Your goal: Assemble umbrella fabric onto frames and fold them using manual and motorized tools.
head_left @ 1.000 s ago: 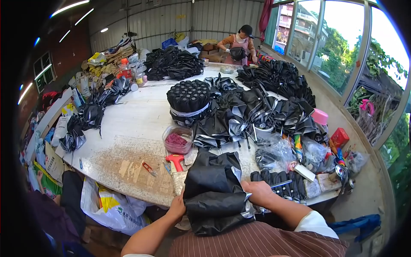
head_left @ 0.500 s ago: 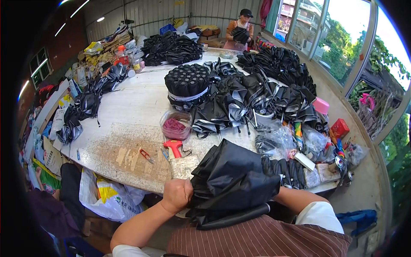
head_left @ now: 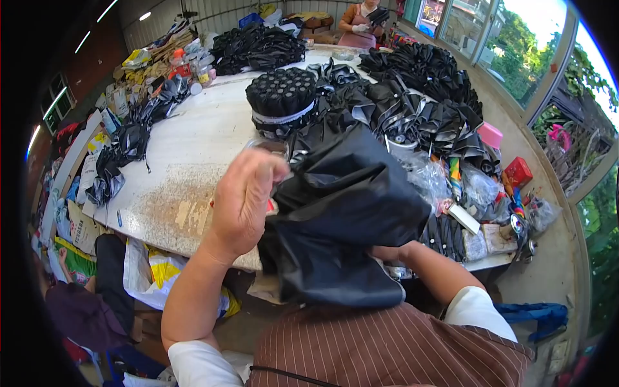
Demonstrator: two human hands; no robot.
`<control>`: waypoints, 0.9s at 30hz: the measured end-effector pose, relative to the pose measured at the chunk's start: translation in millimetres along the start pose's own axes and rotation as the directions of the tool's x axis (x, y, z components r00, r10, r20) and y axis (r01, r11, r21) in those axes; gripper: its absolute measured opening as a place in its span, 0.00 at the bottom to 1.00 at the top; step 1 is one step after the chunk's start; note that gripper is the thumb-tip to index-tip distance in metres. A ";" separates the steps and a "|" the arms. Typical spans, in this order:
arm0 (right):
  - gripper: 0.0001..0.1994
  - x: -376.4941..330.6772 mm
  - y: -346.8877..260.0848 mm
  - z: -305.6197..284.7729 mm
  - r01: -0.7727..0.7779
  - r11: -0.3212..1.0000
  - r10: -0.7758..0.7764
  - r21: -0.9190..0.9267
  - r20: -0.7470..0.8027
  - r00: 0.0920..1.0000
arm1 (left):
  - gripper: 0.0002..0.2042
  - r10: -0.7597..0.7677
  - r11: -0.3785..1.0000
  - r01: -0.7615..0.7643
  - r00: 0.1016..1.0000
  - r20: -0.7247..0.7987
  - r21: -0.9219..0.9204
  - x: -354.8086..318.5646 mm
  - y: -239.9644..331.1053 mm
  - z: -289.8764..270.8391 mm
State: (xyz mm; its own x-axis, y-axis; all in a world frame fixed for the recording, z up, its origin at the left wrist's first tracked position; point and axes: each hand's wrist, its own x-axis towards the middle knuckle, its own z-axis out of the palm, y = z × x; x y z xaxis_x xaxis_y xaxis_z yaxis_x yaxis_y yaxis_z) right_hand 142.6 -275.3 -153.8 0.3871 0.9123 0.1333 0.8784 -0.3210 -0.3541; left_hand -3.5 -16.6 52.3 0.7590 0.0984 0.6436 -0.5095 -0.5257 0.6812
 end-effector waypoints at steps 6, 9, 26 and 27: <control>0.14 26.9 -1.5 -49.8 -0.236 0.969 0.220 -0.070 -0.184 0.958 | 0.19 0.330 0.937 -0.347 0.916 0.227 0.038 26.7 44.2 23.8; 0.10 31.7 -7.8 -68.6 -0.398 0.900 0.374 -0.175 -0.156 0.914 | 0.21 -0.024 0.993 0.084 0.838 0.546 -0.085 -26.3 12.4 42.1; 0.14 42.1 -92.6 -0.7 -0.197 0.970 0.212 0.140 -0.098 0.972 | 0.26 -0.790 0.203 0.216 0.613 -0.029 -0.955 -100.2 -132.3 58.4; 0.16 43.2 -89.5 -2.2 -0.169 0.967 0.187 0.191 -0.083 0.979 | 0.28 -0.735 0.230 0.234 0.678 -0.011 -0.945 -104.7 -132.2 53.0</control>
State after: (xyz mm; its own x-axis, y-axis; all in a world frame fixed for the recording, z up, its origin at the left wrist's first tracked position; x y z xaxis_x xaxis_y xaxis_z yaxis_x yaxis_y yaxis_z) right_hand 81.3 -207.7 -114.4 0.5668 0.8116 0.1413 0.7305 -0.4158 -0.5417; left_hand 5.9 -2.2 -123.7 0.8844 0.4629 -0.0606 -0.3228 0.7001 0.6368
